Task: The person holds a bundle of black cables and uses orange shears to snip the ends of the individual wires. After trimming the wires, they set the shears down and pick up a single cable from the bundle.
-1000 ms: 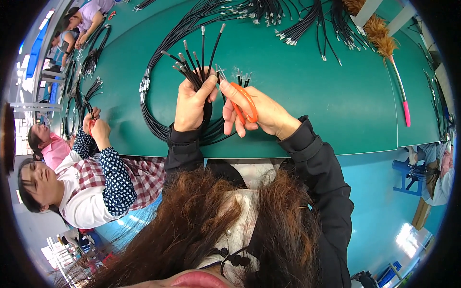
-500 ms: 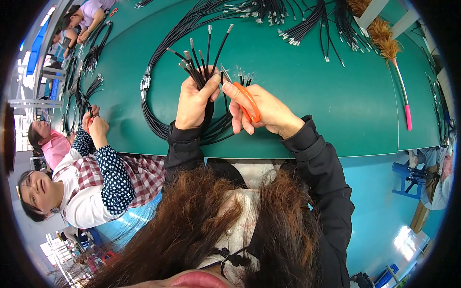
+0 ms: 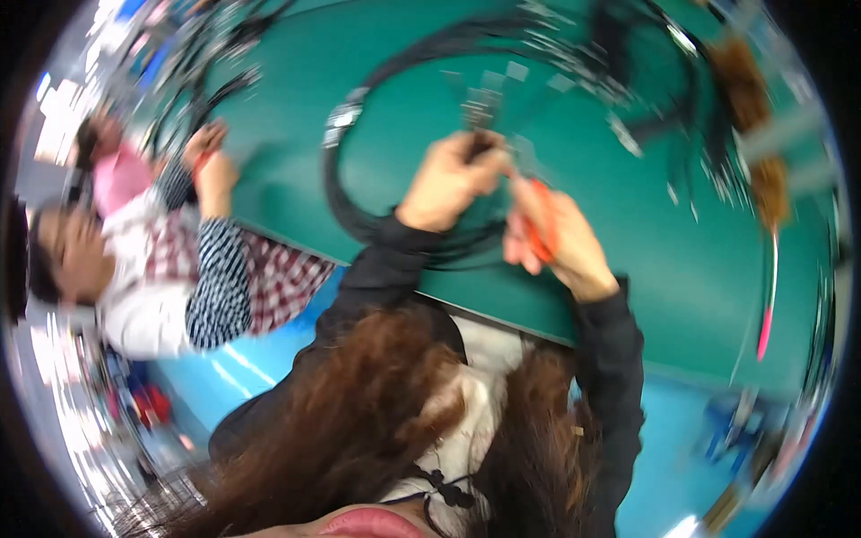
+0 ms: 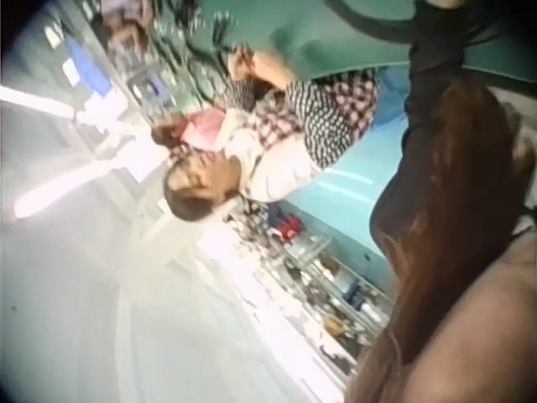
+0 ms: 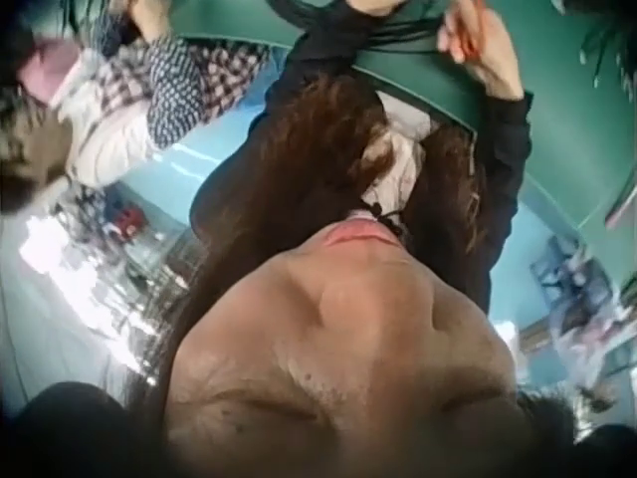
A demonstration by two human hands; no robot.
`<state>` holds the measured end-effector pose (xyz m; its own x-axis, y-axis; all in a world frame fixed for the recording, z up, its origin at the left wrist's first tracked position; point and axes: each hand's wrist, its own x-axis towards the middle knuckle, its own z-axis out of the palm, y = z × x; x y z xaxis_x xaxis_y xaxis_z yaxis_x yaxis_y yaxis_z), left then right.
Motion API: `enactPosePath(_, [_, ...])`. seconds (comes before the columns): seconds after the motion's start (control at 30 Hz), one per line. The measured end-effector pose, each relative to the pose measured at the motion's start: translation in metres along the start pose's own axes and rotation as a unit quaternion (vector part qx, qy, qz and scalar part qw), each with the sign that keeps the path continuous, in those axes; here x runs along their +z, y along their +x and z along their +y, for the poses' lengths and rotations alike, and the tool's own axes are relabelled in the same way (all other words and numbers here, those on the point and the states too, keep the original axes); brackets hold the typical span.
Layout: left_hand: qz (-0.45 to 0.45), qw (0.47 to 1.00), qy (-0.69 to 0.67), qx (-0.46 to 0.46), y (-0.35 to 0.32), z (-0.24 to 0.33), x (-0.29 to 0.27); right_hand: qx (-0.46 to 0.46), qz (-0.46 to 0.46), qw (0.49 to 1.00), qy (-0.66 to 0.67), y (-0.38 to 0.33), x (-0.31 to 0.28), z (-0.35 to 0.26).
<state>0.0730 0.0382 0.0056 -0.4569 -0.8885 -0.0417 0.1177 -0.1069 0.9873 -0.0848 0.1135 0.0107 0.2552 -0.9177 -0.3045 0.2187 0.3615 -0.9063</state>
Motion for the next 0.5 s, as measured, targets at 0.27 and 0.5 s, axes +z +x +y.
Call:
enactPosePath(0.27, [-0.035,0.998,-0.014,0.050,0.027,-0.015,0.029,-0.036,0.099,0.994,-0.012,-0.025,-0.035,-0.008])
enactPosePath(0.5, [-0.002,0.999,-0.045,0.000,0.016,-0.008,0.011,-0.023,0.159,0.982,-0.099,-0.015,-0.031,-0.012])
